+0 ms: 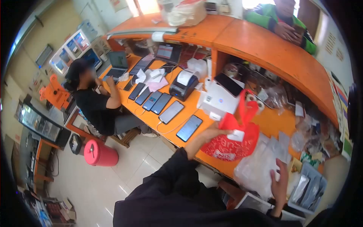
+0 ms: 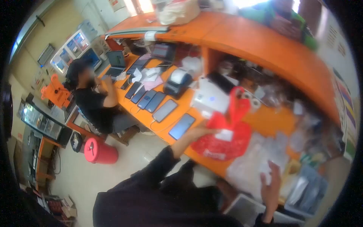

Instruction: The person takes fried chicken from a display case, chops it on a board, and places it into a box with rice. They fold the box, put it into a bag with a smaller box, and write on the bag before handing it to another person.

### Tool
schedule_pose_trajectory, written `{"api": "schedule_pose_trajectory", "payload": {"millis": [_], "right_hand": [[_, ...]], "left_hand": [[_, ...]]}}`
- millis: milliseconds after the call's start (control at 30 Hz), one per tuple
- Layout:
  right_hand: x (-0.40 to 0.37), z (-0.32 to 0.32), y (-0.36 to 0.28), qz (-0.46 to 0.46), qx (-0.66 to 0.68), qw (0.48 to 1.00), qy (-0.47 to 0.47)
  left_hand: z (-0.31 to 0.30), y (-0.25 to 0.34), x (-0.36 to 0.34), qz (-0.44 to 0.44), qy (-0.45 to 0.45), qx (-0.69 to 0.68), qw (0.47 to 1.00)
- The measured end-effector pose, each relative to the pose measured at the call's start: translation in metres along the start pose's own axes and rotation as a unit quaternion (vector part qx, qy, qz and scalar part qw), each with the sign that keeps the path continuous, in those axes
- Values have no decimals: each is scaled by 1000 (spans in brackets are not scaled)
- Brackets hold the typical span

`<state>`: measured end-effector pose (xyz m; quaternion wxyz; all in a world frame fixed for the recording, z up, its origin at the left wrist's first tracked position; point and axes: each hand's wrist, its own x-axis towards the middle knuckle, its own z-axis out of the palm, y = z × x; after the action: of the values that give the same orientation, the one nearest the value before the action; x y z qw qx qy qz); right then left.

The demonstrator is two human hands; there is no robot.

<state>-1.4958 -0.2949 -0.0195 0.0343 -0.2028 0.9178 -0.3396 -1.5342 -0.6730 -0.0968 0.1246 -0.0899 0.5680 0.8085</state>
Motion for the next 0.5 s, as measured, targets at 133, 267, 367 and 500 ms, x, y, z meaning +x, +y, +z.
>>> {"api": "schedule_pose_trajectory", "payload": {"millis": [133,267,367,500], "right_hand": [[91,78,-76,-106,8,994,35],[143,113,-82,-59,126,988,-63],[160,114,-87,17,191,973,-130],[166,117,-85,94,292,943,-130]], "left_hand": [[0,12,-8,75,-15,40,996],[-18,2,6,89,-82,-27,992],[-31,-1,17,70,-136,-87,984],[-46,-1,31,68,-107,-19,992]]}}
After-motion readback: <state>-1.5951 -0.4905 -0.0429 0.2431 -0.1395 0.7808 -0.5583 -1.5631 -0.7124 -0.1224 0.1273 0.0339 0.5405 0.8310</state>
